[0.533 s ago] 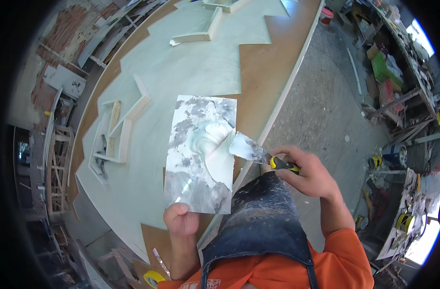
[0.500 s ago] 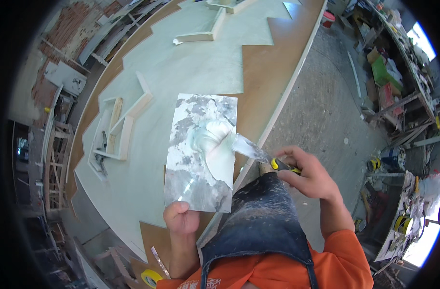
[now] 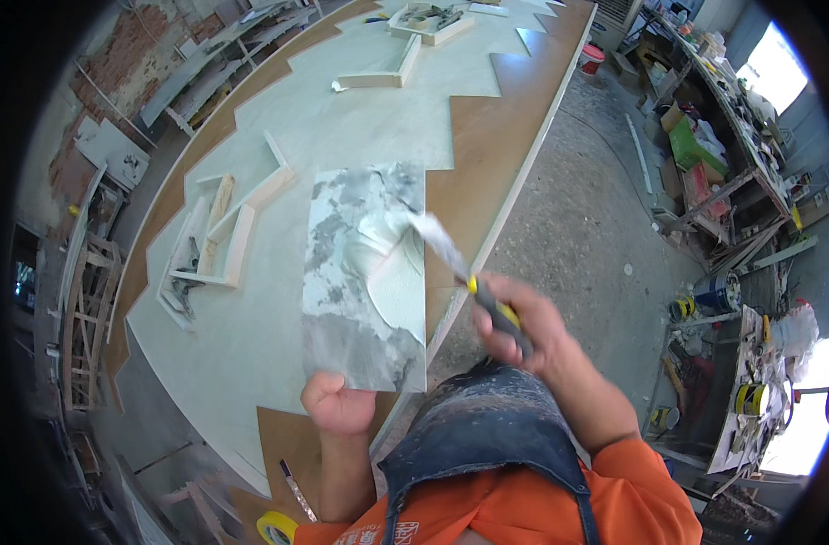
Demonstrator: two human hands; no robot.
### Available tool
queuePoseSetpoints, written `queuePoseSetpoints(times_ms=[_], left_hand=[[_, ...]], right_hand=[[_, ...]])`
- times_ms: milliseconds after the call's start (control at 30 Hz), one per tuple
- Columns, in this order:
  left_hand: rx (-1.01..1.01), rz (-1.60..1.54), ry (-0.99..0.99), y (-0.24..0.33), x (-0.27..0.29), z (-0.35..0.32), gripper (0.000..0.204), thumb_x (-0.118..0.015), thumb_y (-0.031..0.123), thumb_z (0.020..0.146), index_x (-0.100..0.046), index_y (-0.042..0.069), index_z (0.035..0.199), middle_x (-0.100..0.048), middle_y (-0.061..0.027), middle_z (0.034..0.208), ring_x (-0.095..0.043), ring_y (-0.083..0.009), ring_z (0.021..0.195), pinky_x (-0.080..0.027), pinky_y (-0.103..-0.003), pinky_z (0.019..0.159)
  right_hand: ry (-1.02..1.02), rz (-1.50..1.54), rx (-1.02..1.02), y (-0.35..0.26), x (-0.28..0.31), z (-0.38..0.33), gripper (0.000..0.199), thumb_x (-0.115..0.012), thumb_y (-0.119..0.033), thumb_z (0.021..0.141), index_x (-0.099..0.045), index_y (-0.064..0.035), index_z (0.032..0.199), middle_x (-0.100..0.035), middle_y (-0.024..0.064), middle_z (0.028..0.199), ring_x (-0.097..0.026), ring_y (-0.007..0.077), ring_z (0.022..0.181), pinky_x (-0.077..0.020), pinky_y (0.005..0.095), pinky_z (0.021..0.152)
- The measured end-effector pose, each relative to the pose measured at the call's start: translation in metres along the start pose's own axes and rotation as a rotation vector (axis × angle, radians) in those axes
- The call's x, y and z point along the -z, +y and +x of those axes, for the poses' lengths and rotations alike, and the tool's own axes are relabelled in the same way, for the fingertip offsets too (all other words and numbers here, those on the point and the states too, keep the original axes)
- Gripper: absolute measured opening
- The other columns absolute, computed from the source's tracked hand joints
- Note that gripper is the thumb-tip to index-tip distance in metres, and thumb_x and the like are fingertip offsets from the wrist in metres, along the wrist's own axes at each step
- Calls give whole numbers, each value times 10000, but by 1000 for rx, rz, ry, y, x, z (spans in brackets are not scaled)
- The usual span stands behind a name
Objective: The person scoops white filler from a red bucket onto a metal hawk and uses a putty knife to apply it along the edges of a large wooden panel. They repeatedly load the knife and smooth the filler into seams and joints on the panel's surface.
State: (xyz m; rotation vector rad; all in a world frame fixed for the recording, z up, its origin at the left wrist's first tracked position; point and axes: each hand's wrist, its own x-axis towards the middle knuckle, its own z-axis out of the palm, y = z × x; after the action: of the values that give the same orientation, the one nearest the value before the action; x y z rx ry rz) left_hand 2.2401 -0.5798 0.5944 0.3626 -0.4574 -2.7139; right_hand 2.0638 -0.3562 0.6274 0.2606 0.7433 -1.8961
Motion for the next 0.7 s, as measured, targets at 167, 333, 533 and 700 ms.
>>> queuePoseSetpoints(times_ms=[167,333,533,700], left_hand=[[-57,49,41,2,9,-11,820,-504,34,727,-367,34,1536,-473,-151,1529,-445,-358,1422,-356,-550,1185],[-298,293,82,-24,9,-8,798,-526,34,734,-391,49,1520,-511,-132,1488,-482,-353,1388,-382,-539,1160],[-305,407,90,-28,-12,-22,801,-547,17,674,-429,-2,1466,-557,-133,1392,-511,-332,1342,-373,-458,1164],[-204,513,53,7,19,-38,836,-568,54,657,-427,0,1480,-560,-136,1399,-508,-340,1343,-389,-473,1156]], right_hand=[[36,-583,8,-42,-24,-14,392,-481,-183,1026,-515,-1,1373,-662,99,791,-555,139,454,-445,238,388],[-31,-696,-161,-3,1,-55,482,-543,-116,986,-472,1,1447,-670,78,868,-569,113,529,-445,235,452],[52,-533,24,-10,-21,-22,445,-549,-116,987,-477,21,1404,-656,95,850,-564,123,506,-439,243,427],[40,-795,40,-56,-20,-9,462,-581,-142,964,-511,23,1391,-695,76,854,-571,96,491,-434,229,412]])
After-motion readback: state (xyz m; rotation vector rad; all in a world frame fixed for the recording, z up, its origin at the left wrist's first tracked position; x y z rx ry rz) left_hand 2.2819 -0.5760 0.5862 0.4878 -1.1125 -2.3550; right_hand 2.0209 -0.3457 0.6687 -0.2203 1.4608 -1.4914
